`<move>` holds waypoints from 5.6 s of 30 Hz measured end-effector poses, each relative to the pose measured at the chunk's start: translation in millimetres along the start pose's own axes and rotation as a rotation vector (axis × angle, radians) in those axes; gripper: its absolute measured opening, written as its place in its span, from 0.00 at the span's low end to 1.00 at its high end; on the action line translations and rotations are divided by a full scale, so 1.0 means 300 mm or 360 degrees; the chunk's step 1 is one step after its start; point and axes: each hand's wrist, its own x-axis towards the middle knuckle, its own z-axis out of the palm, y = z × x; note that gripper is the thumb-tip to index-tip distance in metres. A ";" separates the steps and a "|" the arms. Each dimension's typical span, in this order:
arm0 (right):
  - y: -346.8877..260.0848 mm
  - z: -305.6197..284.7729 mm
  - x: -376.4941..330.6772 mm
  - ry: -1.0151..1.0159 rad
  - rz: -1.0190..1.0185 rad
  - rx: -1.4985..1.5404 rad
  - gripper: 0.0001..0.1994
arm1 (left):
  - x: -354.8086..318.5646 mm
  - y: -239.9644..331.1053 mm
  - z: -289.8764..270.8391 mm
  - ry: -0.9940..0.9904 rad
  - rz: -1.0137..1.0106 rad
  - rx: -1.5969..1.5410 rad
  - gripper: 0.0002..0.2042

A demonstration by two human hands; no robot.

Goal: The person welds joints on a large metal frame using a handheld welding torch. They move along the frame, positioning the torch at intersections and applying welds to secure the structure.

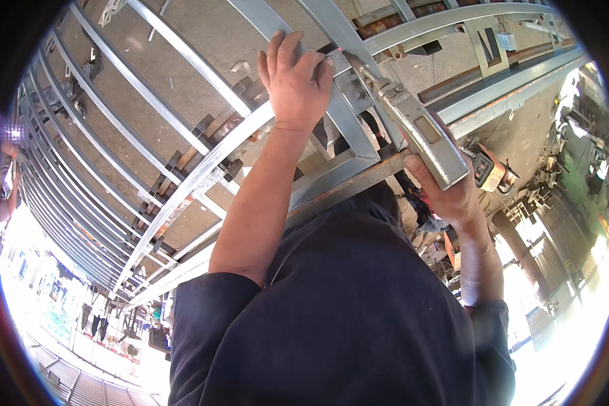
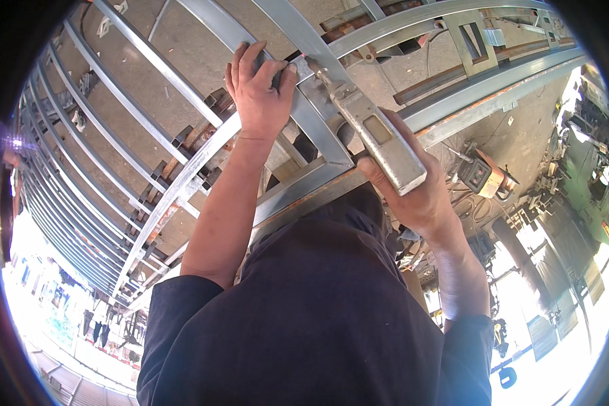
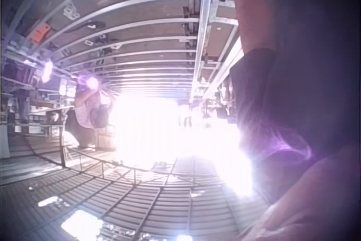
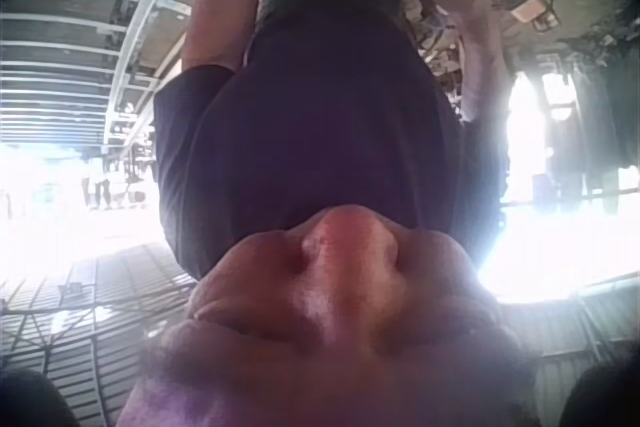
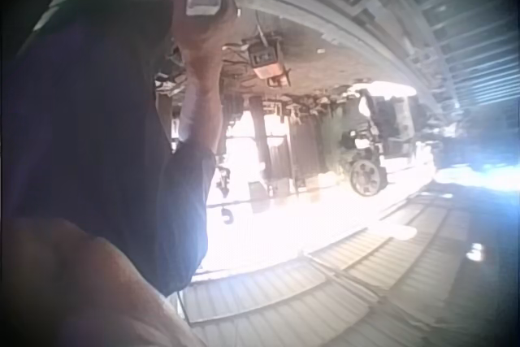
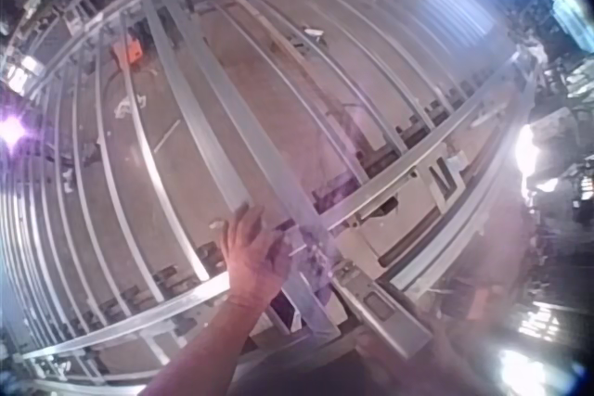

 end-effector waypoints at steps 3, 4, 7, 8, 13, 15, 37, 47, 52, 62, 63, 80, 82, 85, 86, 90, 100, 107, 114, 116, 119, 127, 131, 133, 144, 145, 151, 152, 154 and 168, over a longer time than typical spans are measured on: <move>-0.002 0.006 0.002 0.0005 -0.0014 0.0025 0.33 | -0.002 -0.007 0.008 0.0007 0.0004 -0.0030 0.05; -0.002 0.006 0.003 0.0003 -0.0013 0.0036 0.33 | -0.002 -0.009 0.012 0.0010 0.0007 -0.0048 0.04; -0.001 0.010 0.001 0.0000 0.0000 0.0092 0.33 | -0.006 -0.016 0.014 -0.0006 0.0032 0.0038 0.06; 0.001 0.011 0.001 -0.0001 0.0005 0.0116 0.33 | -0.007 -0.017 0.012 -0.0011 0.0040 0.0060 0.06; 0.003 0.011 0.008 0.0011 -0.0033 0.0062 0.33 | -0.004 -0.017 0.010 -0.0040 0.0040 0.0119 0.06; 0.000 0.012 0.008 0.0005 -0.0023 0.0065 0.33 | -0.007 -0.018 0.010 -0.0042 0.0033 0.0119 0.06; 0.001 -0.006 -0.054 0.0159 0.0031 0.0139 0.17 | -0.002 -0.002 -0.002 0.0000 -0.0019 -0.0028 0.07; 0.011 -0.005 -0.062 0.0086 -0.0012 0.0068 0.16 | 0.011 -0.008 -0.010 0.0105 -0.0026 -0.0107 0.10; 0.015 0.000 -0.068 0.0047 0.0078 0.0095 0.17 | 0.019 -0.037 -0.078 0.0152 -0.0229 -0.0203 0.15; 0.016 -0.008 -0.044 -0.0152 0.0134 0.0126 0.36 | -0.068 -0.055 -0.123 0.0083 -0.0171 -0.0130 0.15; 0.014 -0.009 -0.044 -0.0172 0.0169 0.0122 0.36 | -0.076 -0.054 -0.125 0.0093 -0.0136 -0.0104 0.15; 0.035 0.003 -0.069 -0.0158 0.0180 0.0136 0.34 | -0.184 -0.010 -0.167 -0.0087 -0.0091 0.0077 0.17; 0.040 0.004 -0.071 -0.0162 0.0207 0.0145 0.34 | -0.188 -0.005 -0.172 -0.0087 -0.0081 0.0056 0.17; 0.031 0.000 -0.071 -0.0166 0.0244 0.0099 0.34 | -0.198 0.008 -0.181 -0.0075 -0.0098 0.0083 0.16; 0.031 0.000 -0.072 -0.0171 0.0235 0.0097 0.35 | -0.206 0.011 -0.186 -0.0077 -0.0104 0.0098 0.16; 0.032 0.000 -0.068 -0.0197 0.0229 0.0099 0.35 | -0.257 0.011 -0.209 -0.0106 -0.0120 0.0136 0.18; 0.040 0.007 -0.076 -0.0171 0.0223 0.0202 0.30 | -0.378 0.089 -0.283 -0.0248 -0.0044 -0.0001 0.12; 0.040 0.025 -0.073 -0.0071 0.0045 0.0171 0.17 | -0.473 0.115 -0.298 -0.0500 -0.0082 -0.0133 0.11; 0.028 0.001 -0.083 -0.0225 0.0343 0.0197 0.36 | -0.537 0.104 -0.339 -0.0646 -0.0039 -0.0161 0.12; 0.012 -0.005 -0.087 -0.0256 0.0451 0.0211 0.36 | -0.549 0.093 -0.360 -0.0651 -0.0033 -0.0180 0.12; 0.046 0.001 -0.112 -0.0120 0.0282 0.0293 0.33 | -0.571 0.074 -0.405 -0.0656 -0.0054 -0.0155 0.12; 0.023 0.002 -0.042 -0.0029 0.0121 0.0201 0.18 | -0.728 -0.038 -0.548 -0.0735 -0.0140 0.0088 0.14; 0.013 0.020 0.002 -0.0022 0.0090 0.0295 0.19 | -0.810 -0.086 -0.605 -0.0775 -0.0177 0.0236 0.16; -0.001 0.021 0.012 -0.0060 0.0079 0.0297 0.19 | -0.845 -0.098 -0.623 -0.0772 -0.0201 0.0304 0.17; 0.000 0.042 0.009 -0.0058 0.0124 0.0283 0.17 | -0.914 -0.125 -0.628 -0.0664 -0.0229 0.0354 0.22; 0.000 0.042 0.010 -0.0061 0.0111 0.0262 0.16 | -0.911 -0.125 -0.628 -0.0666 -0.0213 0.0365 0.23; 0.007 0.049 0.008 -0.0047 0.0105 0.0281 0.15 | -0.926 -0.120 -0.636 -0.0652 -0.0234 0.0336 0.24; 0.008 0.050 0.007 -0.0049 0.0100 0.0283 0.15 | -0.928 -0.120 -0.639 -0.0661 -0.0222 0.0348 0.25; 0.010 0.053 0.006 -0.0043 0.0119 0.0292 0.16 | -0.931 -0.120 -0.647 -0.0676 -0.0197 0.0372 0.25; -0.018 0.049 0.006 -0.0066 0.0103 0.0189 0.12 | -0.969 -0.126 -0.659 -0.0755 -0.0257 0.0376 0.30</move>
